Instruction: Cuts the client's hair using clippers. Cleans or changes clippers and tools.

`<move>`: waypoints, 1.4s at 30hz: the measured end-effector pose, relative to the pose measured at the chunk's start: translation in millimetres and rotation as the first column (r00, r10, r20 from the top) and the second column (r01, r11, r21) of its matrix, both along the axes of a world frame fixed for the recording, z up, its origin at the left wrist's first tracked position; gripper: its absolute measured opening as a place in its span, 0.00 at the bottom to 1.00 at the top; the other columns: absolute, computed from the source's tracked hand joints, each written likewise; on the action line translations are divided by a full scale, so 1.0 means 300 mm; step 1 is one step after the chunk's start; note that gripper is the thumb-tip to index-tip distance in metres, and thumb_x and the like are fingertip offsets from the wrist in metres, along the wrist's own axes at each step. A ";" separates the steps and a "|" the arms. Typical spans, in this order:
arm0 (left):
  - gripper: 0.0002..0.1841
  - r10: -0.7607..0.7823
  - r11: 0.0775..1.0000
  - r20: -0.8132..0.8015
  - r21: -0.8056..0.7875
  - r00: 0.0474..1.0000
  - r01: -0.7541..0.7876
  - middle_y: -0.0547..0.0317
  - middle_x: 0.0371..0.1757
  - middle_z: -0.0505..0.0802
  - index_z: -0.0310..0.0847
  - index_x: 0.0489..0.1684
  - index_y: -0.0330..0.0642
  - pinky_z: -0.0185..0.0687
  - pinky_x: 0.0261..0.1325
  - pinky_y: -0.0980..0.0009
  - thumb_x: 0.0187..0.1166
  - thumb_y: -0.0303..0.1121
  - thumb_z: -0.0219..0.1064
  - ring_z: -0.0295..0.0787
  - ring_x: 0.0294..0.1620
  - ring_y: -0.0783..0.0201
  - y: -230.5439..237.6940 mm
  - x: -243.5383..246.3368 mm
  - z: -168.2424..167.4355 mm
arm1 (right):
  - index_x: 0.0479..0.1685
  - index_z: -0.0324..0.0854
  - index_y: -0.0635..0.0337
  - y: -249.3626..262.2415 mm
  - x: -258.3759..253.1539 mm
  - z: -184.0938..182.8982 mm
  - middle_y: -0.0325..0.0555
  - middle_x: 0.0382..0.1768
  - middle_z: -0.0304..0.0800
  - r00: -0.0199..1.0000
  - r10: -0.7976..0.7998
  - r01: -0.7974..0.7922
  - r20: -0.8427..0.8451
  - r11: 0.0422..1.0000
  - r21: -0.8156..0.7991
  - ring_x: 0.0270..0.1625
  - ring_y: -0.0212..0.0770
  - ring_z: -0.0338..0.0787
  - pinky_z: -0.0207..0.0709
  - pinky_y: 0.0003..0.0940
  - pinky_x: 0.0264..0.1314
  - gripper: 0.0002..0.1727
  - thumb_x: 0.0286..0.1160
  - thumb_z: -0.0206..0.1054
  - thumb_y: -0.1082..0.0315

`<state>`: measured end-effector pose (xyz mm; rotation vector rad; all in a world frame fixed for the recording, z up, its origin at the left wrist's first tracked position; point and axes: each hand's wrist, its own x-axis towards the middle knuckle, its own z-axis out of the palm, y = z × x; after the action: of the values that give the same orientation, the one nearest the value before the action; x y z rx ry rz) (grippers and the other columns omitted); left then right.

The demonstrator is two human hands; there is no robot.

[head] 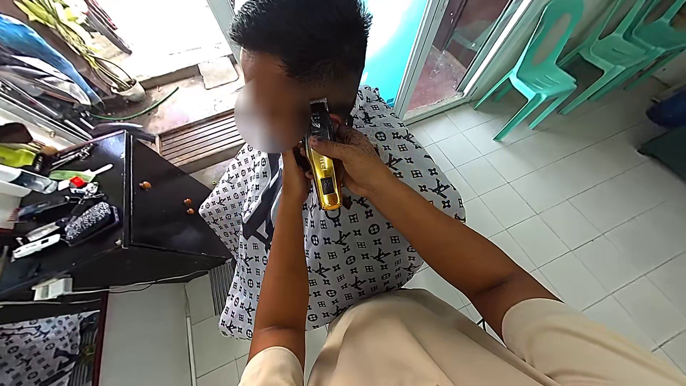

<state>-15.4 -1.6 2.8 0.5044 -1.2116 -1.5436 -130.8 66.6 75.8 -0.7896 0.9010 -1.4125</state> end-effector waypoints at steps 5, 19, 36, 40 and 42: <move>0.39 0.000 1.000 0.045 0.004 0.999 0.000 0.70 0.45 0.91 0.74 0.61 0.52 0.86 0.53 0.74 0.86 0.64 0.18 0.88 0.47 0.76 -0.003 0.006 -0.006 | 0.74 0.68 0.65 -0.005 -0.013 -0.022 0.55 0.54 0.87 0.999 0.000 -0.003 -0.051 0.998 -0.064 0.51 0.48 0.92 0.90 0.46 0.54 0.25 0.78 0.69 0.73; 0.46 -0.137 0.981 0.054 -0.133 0.989 0.143 0.74 0.16 0.84 0.66 0.80 0.45 0.81 0.29 0.79 0.83 0.71 0.22 0.78 0.16 0.77 -0.051 0.026 -0.047 | 0.60 0.74 0.65 0.015 -0.132 -0.024 0.55 0.43 0.91 0.992 0.092 -0.089 0.086 0.995 -0.036 0.42 0.47 0.94 0.91 0.43 0.46 0.12 0.86 0.59 0.68; 0.40 -0.103 0.986 0.084 -0.120 0.991 0.113 0.76 0.23 0.88 0.70 0.71 0.49 0.81 0.30 0.83 0.86 0.67 0.22 0.79 0.20 0.81 -0.015 0.022 -0.015 | 0.66 0.69 0.65 0.014 -0.101 -0.017 0.55 0.46 0.89 0.991 0.041 -0.029 0.124 0.994 -0.104 0.40 0.46 0.93 0.91 0.42 0.44 0.16 0.85 0.61 0.69; 0.31 0.114 0.982 0.215 -0.173 0.970 -0.077 0.80 0.17 0.82 0.76 0.66 0.51 0.77 0.28 0.81 0.94 0.51 0.24 0.76 0.17 0.82 -0.010 0.097 0.084 | 0.80 0.67 0.68 0.087 -0.216 -0.034 0.52 0.63 0.87 0.887 -0.151 0.032 -0.437 0.963 -0.267 0.58 0.38 0.91 0.89 0.33 0.61 0.39 0.69 0.79 0.67; 0.17 0.170 0.981 0.131 -0.117 0.977 -0.156 0.80 0.22 0.84 0.74 0.55 0.55 0.82 0.33 0.80 0.96 0.41 0.36 0.81 0.23 0.80 -0.003 0.117 0.198 | 0.81 0.68 0.66 0.129 -0.285 -0.059 0.51 0.61 0.88 0.912 -0.159 0.077 -0.377 0.972 -0.222 0.57 0.38 0.92 0.89 0.34 0.60 0.40 0.65 0.80 0.69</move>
<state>19.7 -2.5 62.2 0.6348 -1.3179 -1.3152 -216.2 105.2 58.2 -1.2220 1.1385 -1.4950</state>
